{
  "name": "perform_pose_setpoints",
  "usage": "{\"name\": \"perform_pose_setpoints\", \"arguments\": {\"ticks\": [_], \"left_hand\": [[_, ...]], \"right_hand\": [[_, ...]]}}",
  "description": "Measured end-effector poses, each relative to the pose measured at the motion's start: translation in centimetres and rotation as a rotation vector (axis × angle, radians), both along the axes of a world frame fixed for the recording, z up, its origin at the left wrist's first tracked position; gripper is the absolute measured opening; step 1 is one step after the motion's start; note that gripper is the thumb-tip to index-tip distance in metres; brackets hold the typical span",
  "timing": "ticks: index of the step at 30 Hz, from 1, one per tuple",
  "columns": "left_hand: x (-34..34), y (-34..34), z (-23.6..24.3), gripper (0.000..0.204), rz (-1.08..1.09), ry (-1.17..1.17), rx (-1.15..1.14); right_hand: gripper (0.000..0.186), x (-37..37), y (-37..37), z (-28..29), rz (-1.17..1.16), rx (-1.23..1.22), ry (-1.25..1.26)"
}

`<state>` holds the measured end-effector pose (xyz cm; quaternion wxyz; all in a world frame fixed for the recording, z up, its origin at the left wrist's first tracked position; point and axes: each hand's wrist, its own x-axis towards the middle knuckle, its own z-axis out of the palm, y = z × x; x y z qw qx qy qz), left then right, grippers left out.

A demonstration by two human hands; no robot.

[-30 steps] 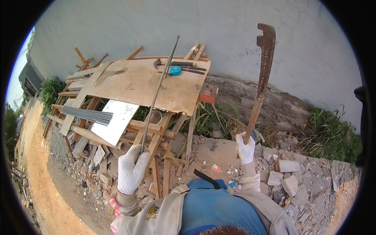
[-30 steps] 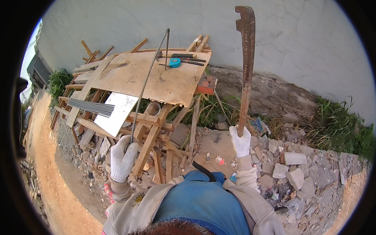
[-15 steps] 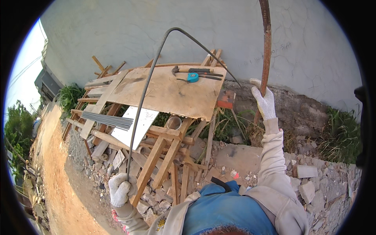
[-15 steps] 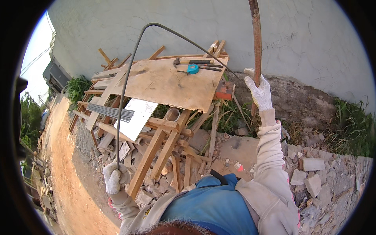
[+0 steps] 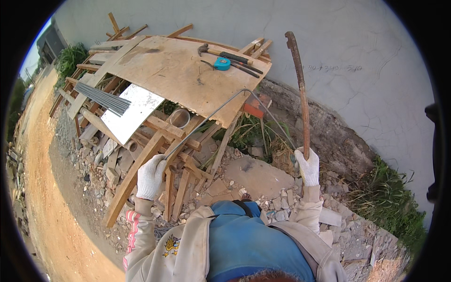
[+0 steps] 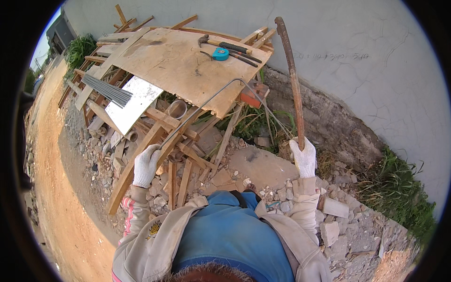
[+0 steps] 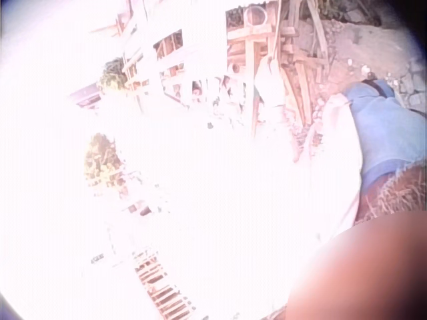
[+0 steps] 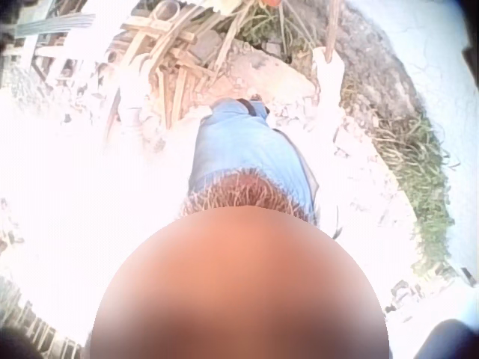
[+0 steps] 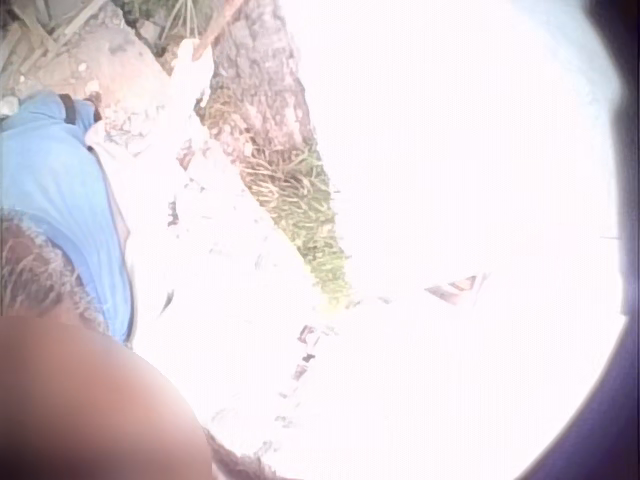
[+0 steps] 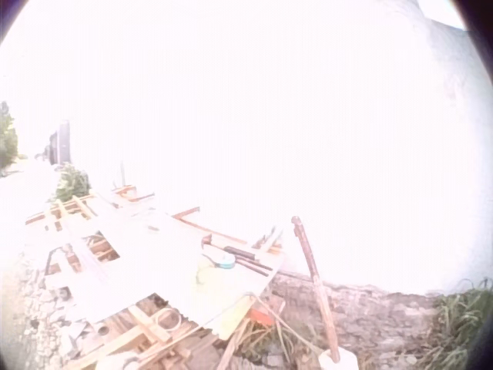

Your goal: The person bends metal rods into U-shaped forms using a hammer and a wooden workbench as a fulcrum. They repeatedly position each rod, strike it with the hammer to create bends, and place the finished pieces aside.

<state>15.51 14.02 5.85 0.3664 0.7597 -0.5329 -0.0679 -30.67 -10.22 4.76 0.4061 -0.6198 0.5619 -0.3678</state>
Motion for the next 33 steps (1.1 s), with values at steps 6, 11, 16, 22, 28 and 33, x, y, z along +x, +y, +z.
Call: {"name": "perform_pose_setpoints", "arguments": {"ticks": [6, 11, 16, 22, 28, 33], "left_hand": [[-4.2, -5.0, -2.8, 0.023, 0.037, -0.071, 0.080], [-7.3, -6.4, -3.8, 0.024, 0.106, -0.092, 0.064], [-9.2, -7.8, -2.4, 0.023, 0.212, -0.185, 0.138], [-10.9, -14.3, -0.7, 0.030, 0.211, -0.338, 0.023], [-12.9, -32.0, -3.2, 0.027, 0.087, -0.301, -0.058], [-12.4, -38.1, -5.0, 0.022, 0.069, -0.335, -0.003]], "right_hand": [[0.029, -3.3, -5.1, 1.0, 0.048, -0.018, 0.255], [0.033, -4.0, -10.9, 0.9, 0.090, -0.110, 0.419], [0.036, -3.6, -14.2, -0.3, 0.171, -0.157, 0.512], [0.033, -2.1, -12.7, -0.2, 0.167, -0.169, 0.567], [0.030, -1.4, -11.4, -0.1, 0.125, -0.255, 0.562], [0.033, -1.7, -11.5, -0.8, 0.133, -0.071, 0.491]]}}
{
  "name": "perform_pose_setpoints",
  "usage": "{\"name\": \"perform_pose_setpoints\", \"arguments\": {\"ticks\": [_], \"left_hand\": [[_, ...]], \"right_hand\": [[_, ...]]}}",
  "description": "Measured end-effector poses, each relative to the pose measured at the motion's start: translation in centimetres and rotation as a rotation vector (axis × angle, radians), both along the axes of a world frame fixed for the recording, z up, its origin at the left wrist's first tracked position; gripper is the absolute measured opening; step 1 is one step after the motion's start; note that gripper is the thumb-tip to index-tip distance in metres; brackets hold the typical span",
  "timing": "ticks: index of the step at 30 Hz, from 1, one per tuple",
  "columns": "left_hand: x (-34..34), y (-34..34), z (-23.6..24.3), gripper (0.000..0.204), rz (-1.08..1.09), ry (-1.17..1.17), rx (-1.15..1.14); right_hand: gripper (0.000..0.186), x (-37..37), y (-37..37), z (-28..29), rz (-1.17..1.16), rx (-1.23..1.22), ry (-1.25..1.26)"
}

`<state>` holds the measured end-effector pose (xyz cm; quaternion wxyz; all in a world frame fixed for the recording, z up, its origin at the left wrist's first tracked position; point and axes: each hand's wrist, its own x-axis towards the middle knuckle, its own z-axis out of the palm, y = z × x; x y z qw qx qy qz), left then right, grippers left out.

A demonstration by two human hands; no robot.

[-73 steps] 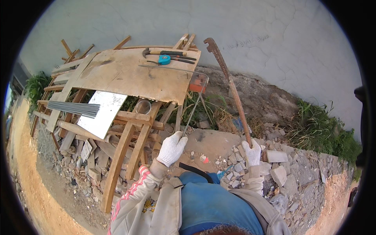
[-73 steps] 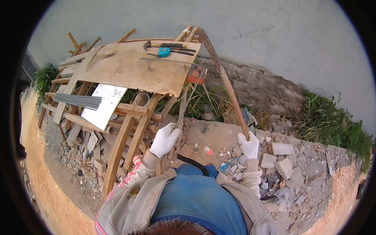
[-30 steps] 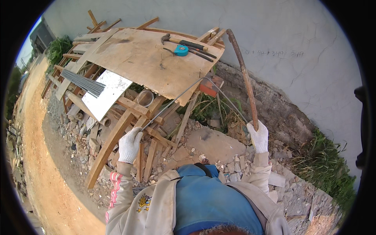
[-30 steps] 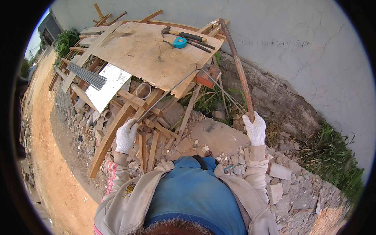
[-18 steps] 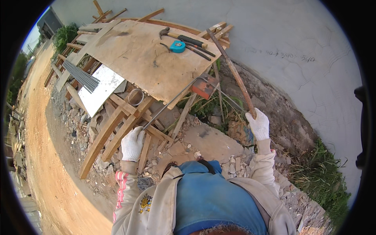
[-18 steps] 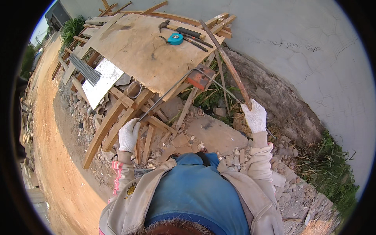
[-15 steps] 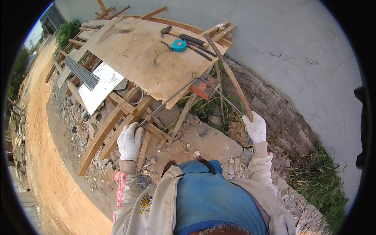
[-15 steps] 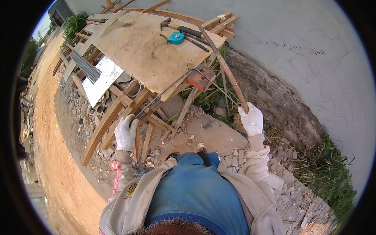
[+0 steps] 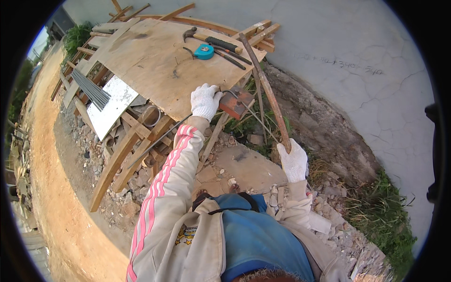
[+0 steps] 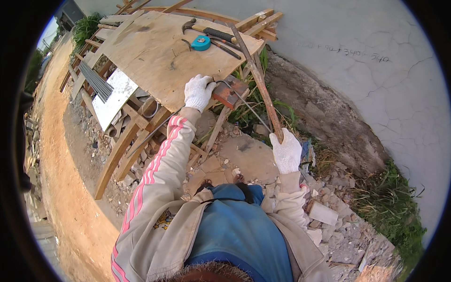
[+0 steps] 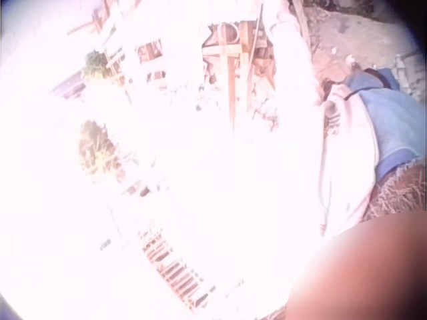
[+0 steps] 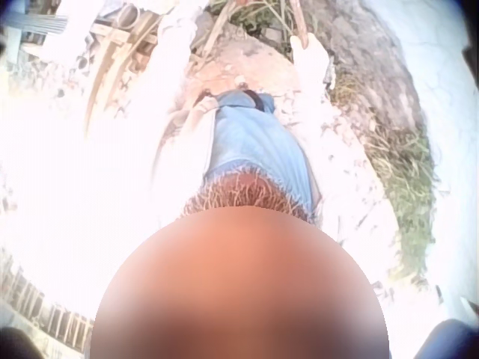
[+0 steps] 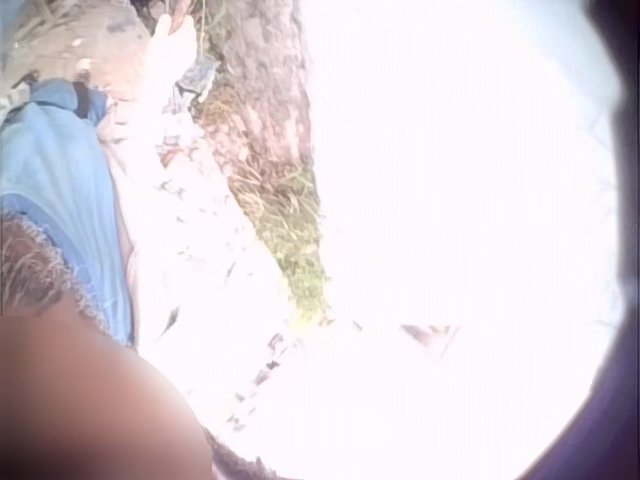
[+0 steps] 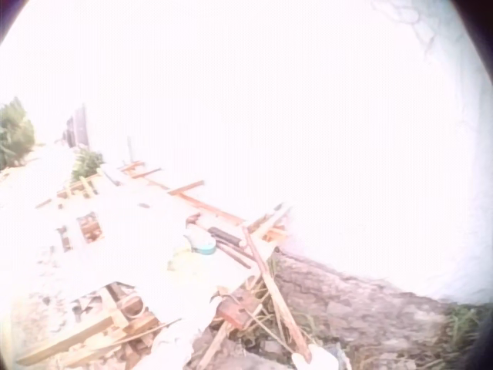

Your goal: The person bends metal rods into U-shaped forms using a hammer and a wooden workbench as a fulcrum. They repeatedly position each rod, strike it with the hammer to create bends, and place the finished pieces aside.

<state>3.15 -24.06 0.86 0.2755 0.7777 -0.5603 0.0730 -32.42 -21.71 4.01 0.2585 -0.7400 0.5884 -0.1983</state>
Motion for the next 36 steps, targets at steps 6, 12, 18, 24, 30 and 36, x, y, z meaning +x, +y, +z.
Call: {"name": "perform_pose_setpoints", "arguments": {"ticks": [6, 12, 18, 24, 30, 36], "left_hand": [[0.4, 0.3, -0.7, 0.021, -0.013, -0.014, -0.012], [0.2, 0.4, -0.5, 0.020, -0.004, -0.016, -0.022], [0.4, 0.4, -0.6, 0.020, -0.016, -0.017, -0.046], [0.4, 0.5, -0.5, 0.020, -0.034, 0.027, -0.049], [0.3, 0.5, -0.6, 0.020, -0.027, 0.027, -0.052], [0.3, 0.7, -0.4, 0.020, -0.040, 0.029, -0.060]], "right_hand": [[0.033, -7.0, -0.2, 4.5, 0.041, 0.012, 0.078], [0.042, -15.0, -2.9, 4.0, -0.102, -0.176, 0.423], [0.051, -18.5, -7.7, 1.6, 0.082, -0.108, 0.547], [0.051, -18.5, -14.0, 1.1, 0.305, -0.143, 0.591], [0.048, -17.7, -20.3, 0.7, 0.384, -0.222, 0.672], [0.042, -16.3, -26.8, 0.1, 0.498, -0.353, 0.636]]}}
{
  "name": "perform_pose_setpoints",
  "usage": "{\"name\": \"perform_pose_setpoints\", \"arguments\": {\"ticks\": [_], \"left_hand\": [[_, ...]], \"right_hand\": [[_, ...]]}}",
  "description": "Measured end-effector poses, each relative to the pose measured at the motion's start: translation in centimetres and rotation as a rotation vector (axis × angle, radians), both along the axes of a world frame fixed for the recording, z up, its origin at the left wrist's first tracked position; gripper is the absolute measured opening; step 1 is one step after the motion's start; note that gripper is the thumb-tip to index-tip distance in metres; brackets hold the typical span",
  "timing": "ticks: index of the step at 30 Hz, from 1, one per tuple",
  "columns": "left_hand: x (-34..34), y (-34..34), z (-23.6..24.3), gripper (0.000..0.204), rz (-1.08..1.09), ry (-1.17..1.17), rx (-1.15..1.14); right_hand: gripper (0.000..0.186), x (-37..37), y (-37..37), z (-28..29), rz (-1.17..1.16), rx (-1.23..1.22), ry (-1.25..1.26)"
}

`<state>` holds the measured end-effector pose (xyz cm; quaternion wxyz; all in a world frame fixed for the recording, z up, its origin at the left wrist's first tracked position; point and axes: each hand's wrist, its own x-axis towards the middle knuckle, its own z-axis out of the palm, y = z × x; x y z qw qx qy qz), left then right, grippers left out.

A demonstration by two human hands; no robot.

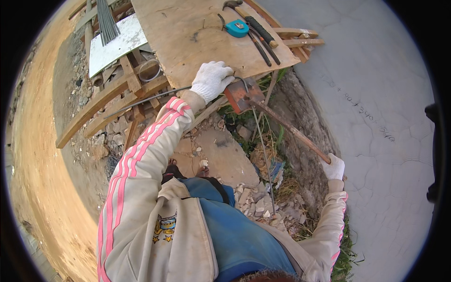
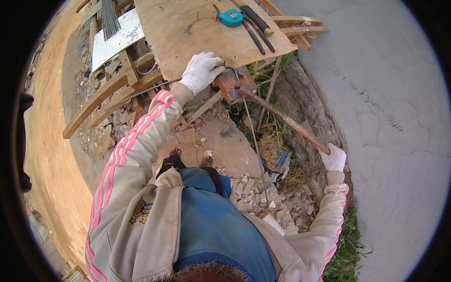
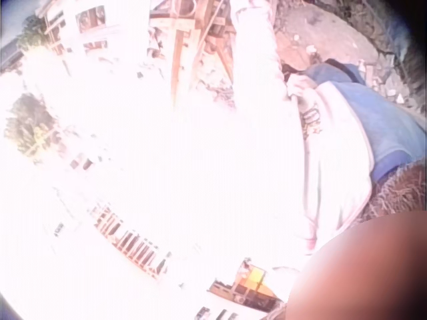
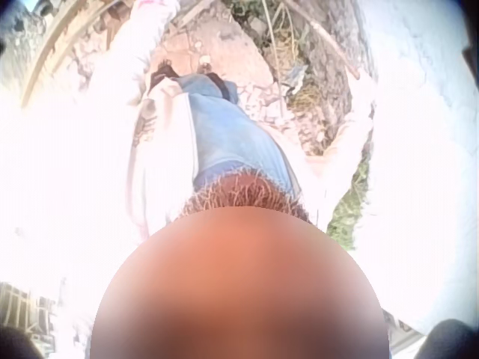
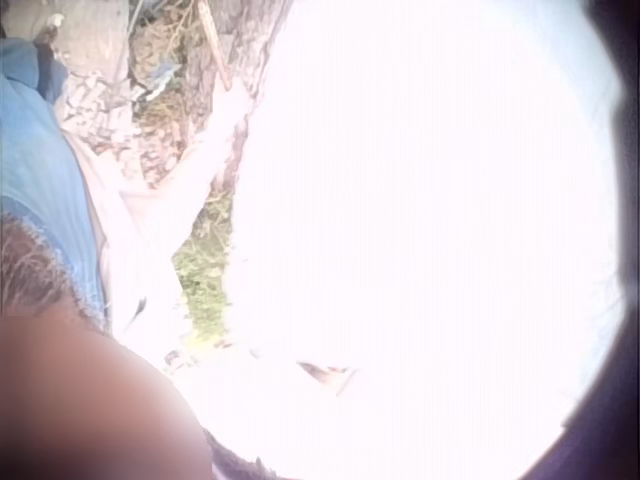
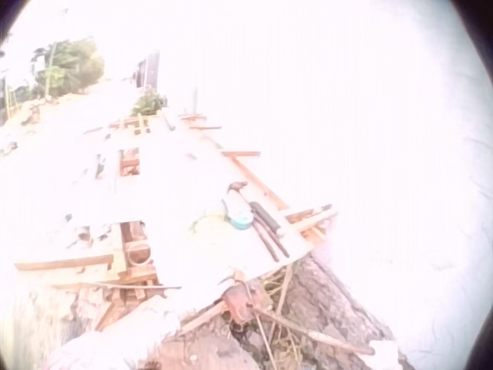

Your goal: The person bends metal rods into U-shaped forms using a hammer and a wooden workbench as a fulcrum. They repeatedly position each rod, strike it with the hammer to create bends, and place the finished pieces aside.

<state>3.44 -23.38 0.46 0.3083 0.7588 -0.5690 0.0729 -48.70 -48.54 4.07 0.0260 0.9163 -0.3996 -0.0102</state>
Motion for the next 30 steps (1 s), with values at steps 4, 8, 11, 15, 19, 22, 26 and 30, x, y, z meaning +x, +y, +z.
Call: {"name": "perform_pose_setpoints", "arguments": {"ticks": [4, 8, 11, 15, 19, 22, 26, 30], "left_hand": [[-0.1, 0.0, 0.1, 0.021, 0.018, 0.003, 0.019], [0.1, -0.1, 0.0, 0.022, 0.017, -0.006, 0.069], [0.2, -0.2, -0.1, 0.023, 0.002, -0.011, 0.070], [0.3, -0.2, -0.1, 0.023, 0.001, -0.029, 0.041], [0.4, -0.2, -0.1, 0.023, -0.001, -0.012, 0.050], [0.5, -0.3, -0.2, 0.023, -0.004, -0.025, 0.055], [0.5, -0.5, -0.5, 0.023, 0.004, -0.032, 0.053], [0.5, -0.6, -0.4, 0.024, -0.003, 0.000, 0.050]], "right_hand": [[0.036, 1.2, -2.7, -0.2, 0.004, -0.008, 0.012], [0.029, 2.5, -5.0, -0.3, 0.069, -0.049, 0.015], [0.027, 3.5, -6.6, -0.2, 0.055, -0.050, 0.040], [0.029, 3.0, -5.9, -0.4, 0.045, -0.048, 0.074], [0.032, 1.4, -2.3, -1.3, -0.020, -0.078, 0.078], [0.035, 0.7, -0.6, -1.1, -0.064, -0.129, 0.060], [0.033, 0.7, -0.1, -0.3, -0.085, -0.123, 0.034], [0.028, 0.9, 0.7, -1.0, -0.093, -0.114, 0.041]]}}
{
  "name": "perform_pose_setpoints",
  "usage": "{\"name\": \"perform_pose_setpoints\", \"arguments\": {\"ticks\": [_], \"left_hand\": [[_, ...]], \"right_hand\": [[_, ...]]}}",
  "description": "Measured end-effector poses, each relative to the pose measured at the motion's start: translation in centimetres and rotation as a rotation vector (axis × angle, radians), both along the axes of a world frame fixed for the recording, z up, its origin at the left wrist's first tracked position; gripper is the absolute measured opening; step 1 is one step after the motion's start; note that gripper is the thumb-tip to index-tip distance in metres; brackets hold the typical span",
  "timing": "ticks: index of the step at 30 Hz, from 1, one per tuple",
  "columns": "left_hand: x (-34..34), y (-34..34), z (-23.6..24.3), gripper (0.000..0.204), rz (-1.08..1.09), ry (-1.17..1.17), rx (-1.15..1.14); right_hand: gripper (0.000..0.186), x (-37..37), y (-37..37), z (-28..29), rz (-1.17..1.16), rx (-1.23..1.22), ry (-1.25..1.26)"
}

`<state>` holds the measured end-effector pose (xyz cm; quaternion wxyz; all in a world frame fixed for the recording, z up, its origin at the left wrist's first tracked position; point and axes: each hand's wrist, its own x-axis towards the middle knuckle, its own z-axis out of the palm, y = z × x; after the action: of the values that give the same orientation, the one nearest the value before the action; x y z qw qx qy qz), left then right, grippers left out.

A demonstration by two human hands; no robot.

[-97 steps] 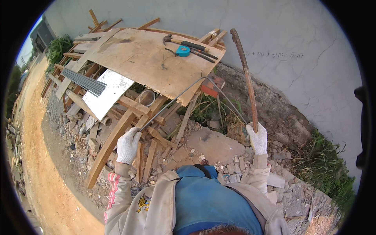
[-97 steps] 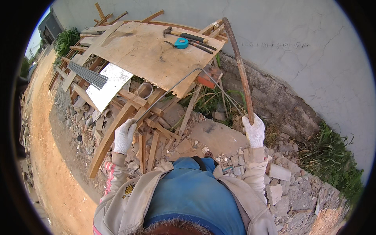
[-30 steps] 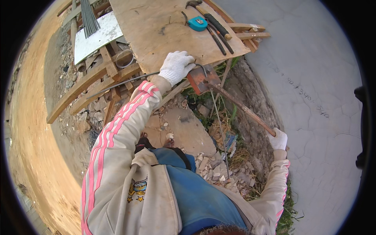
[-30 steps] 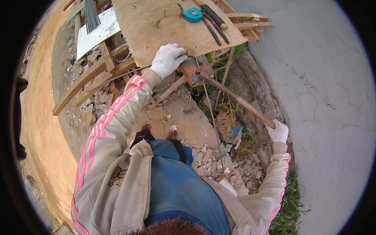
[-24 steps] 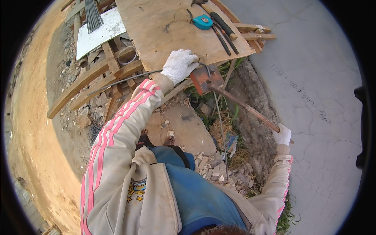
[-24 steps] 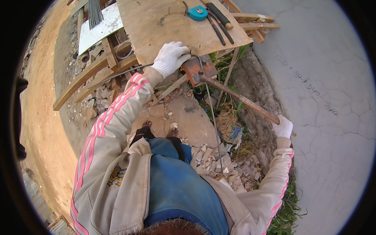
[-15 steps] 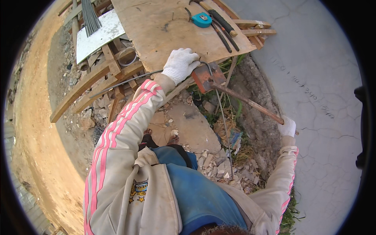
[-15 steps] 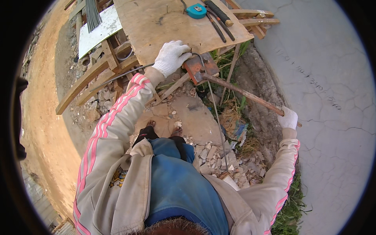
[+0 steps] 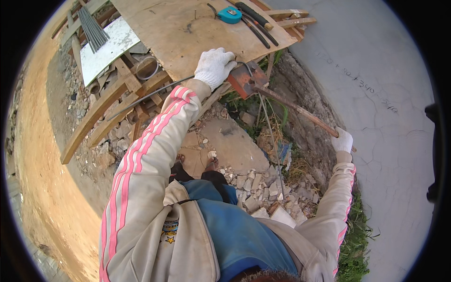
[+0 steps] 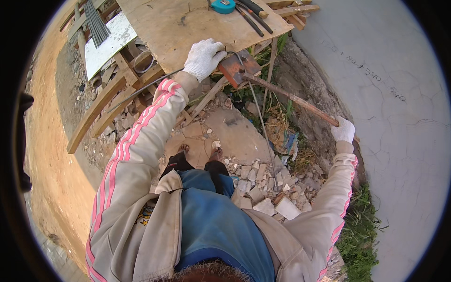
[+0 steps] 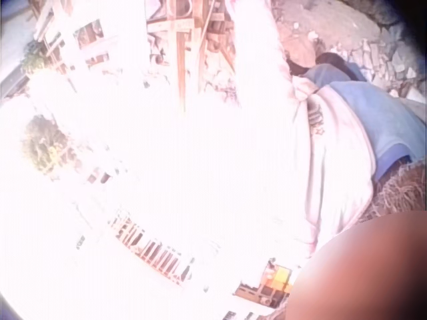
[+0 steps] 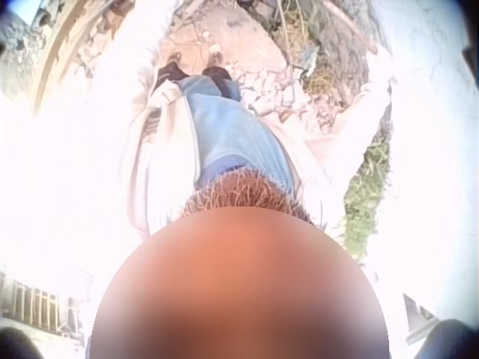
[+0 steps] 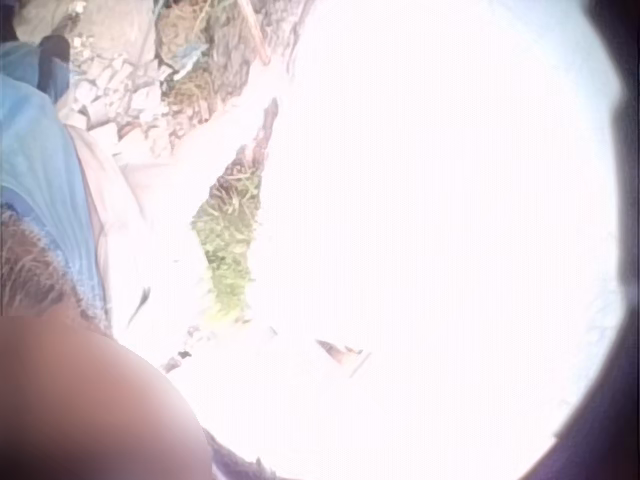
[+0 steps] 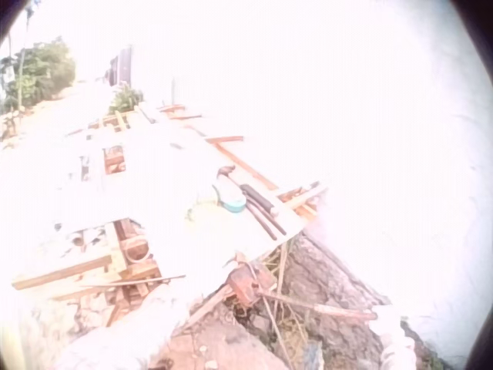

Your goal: The person bends metal rods into U-shaped forms using a hammer and a wooden workbench as a fulcrum. They repeatedly position each rod, strike it with the hammer to create bends, and place the finished pieces aside.

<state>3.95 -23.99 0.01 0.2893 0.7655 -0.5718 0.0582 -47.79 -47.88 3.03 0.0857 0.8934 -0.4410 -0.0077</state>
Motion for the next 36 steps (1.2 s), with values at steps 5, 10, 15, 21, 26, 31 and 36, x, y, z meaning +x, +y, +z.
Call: {"name": "perform_pose_setpoints", "arguments": {"ticks": [5, 10, 15, 21, 26, 31, 36], "left_hand": [[0.0, 0.2, 0.5, 0.020, -0.010, 0.025, -0.014], [0.0, 0.0, 0.2, 0.021, -0.003, 0.019, -0.003], [0.3, -0.4, -0.2, 0.021, -0.014, 0.013, 0.011], [0.3, -0.6, -0.4, 0.025, -0.012, 0.025, -0.010], [0.6, -0.4, -0.3, 0.030, -0.069, 0.059, 0.009], [2.0, 1.8, 1.0, 0.061, -0.280, 0.136, 0.010], [4.5, 7.5, 2.3, 0.076, -0.660, 0.099, -0.037]], "right_hand": [[0.025, -0.7, 3.0, -1.3, -0.070, 0.041, -0.050], [0.028, -2.2, 11.1, -2.6, -0.226, 0.061, -0.038], [0.026, -1.7, 19.9, -3.5, -0.438, 0.125, -0.093], [0.026, 0.9, 28.9, -2.7, -0.631, 0.012, -0.033], [0.027, 4.0, 35.7, -2.9, -0.758, -0.052, -0.125], [0.035, 7.6, 40.8, -3.0, -0.867, -0.031, -0.108], [0.050, 7.5, 41.7, 0.3, -0.723, 0.163, -0.313]]}}
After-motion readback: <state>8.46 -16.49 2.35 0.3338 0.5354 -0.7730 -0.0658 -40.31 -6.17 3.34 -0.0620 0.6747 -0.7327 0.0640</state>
